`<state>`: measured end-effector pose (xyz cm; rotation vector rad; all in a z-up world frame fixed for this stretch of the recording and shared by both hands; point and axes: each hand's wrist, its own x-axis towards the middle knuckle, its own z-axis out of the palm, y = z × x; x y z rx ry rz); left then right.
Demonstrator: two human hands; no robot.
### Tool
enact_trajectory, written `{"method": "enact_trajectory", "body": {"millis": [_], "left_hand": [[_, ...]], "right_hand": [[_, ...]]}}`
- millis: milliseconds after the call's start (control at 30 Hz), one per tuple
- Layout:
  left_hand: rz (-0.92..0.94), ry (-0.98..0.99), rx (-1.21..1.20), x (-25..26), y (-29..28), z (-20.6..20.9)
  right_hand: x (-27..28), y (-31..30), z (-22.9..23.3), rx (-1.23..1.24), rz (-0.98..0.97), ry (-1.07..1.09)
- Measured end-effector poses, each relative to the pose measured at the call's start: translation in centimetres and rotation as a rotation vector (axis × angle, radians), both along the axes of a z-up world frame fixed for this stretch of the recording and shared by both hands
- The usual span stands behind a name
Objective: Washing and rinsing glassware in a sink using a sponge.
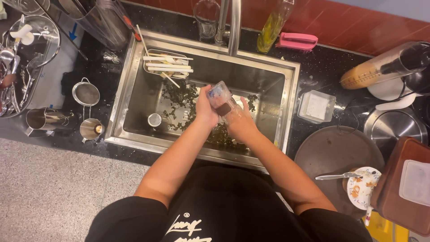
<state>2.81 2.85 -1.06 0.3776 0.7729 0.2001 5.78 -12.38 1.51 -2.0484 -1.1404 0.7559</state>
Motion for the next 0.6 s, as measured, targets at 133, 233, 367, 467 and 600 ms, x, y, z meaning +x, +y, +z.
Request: {"method": "enact_trajectory", "body": {"millis": [133, 233, 367, 467, 600], "left_hand": [[-0.02, -0.075, -0.07, 0.1, -0.3, 1.2], [-0.059, -0.112, -0.094, 0.1, 0.0, 2.2], [-0.121, 0.065, 0.016, 0.8, 0.5, -0.1], [-0.038, 0.014, -0.048, 1.0, -0.6, -0.6], [-0.064, 0.06, 0.053, -0.3, -1.3, -0.1]], "right_hand": [[-0.5, 0.3, 1.3, -0.024, 0.025, -0.171], [-0.3, 0.2, 1.0, 0.399, -0.091, 0.759], [0.2, 0.3, 2.1, -0.06, -0.265, 0.496], [0.5, -0.5, -2.8, -0.039, 0.088, -0.768], [0.4, -0.5, -4.8, -0.058, -0.016, -0.091]]}}
